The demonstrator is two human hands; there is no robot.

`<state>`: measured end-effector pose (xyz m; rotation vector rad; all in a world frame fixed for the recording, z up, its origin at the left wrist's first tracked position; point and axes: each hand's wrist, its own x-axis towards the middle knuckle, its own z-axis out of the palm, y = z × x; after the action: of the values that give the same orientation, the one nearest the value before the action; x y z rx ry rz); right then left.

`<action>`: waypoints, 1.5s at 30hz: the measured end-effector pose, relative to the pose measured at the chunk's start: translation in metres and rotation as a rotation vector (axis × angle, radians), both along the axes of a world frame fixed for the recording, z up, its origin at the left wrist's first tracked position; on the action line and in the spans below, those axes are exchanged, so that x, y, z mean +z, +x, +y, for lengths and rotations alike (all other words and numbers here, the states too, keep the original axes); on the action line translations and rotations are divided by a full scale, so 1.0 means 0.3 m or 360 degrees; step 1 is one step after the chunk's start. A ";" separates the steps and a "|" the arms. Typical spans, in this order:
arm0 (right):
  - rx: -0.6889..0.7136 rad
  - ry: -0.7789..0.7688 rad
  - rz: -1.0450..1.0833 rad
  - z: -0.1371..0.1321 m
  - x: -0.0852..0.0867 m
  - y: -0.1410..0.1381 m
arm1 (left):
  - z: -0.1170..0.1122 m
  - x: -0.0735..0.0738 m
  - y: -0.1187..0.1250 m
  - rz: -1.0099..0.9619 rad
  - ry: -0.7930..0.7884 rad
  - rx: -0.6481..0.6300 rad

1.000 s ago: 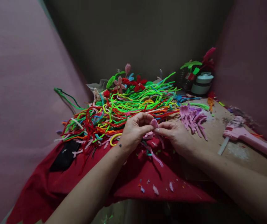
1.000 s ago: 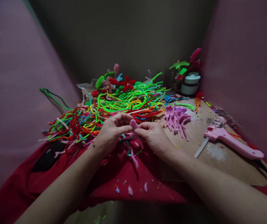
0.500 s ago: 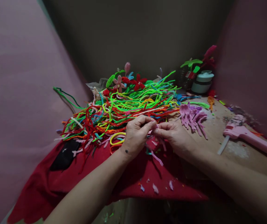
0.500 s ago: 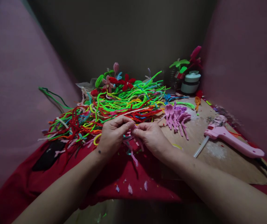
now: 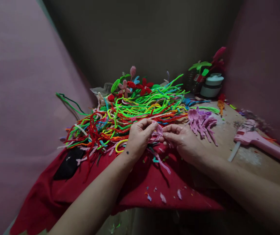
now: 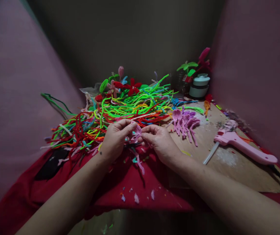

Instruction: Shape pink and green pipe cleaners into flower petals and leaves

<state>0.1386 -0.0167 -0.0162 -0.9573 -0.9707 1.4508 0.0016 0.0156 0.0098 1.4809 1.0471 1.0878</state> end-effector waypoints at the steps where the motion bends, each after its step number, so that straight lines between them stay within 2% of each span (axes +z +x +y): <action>1: -0.0002 0.0017 0.0004 0.001 0.000 0.001 | -0.001 0.003 -0.002 0.0005 -0.0030 -0.0047; 5: 0.0003 0.0014 -0.0005 0.001 -0.002 0.002 | -0.006 0.013 -0.003 0.0064 -0.0110 -0.0201; 14: -0.0044 0.0076 -0.0115 0.005 -0.013 0.002 | 0.003 0.014 -0.001 0.0208 -0.0138 -0.0256; 24: -0.0194 0.0296 -0.0810 -0.002 0.002 0.003 | -0.012 0.011 0.001 0.0330 -0.0082 -0.0162; 32: -0.0176 0.0427 -0.1047 -0.008 -0.008 0.004 | -0.027 0.026 0.001 0.0493 -0.0129 -0.0168; 35: -0.0245 0.0489 -0.1187 -0.012 -0.013 0.003 | -0.026 0.010 0.002 0.0619 -0.0012 -0.0145; 39: -0.0322 0.0569 -0.1353 -0.016 -0.016 -0.003 | -0.026 -0.013 0.004 0.0910 0.0330 -0.0052; 45: -0.0297 0.0698 -0.1560 -0.023 -0.021 -0.008 | -0.031 0.002 0.003 0.1131 0.0526 -0.0142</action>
<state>0.1363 -0.0235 -0.0226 -1.3902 -1.7478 0.5056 0.0024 0.0063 0.0104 2.2504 1.2951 0.6911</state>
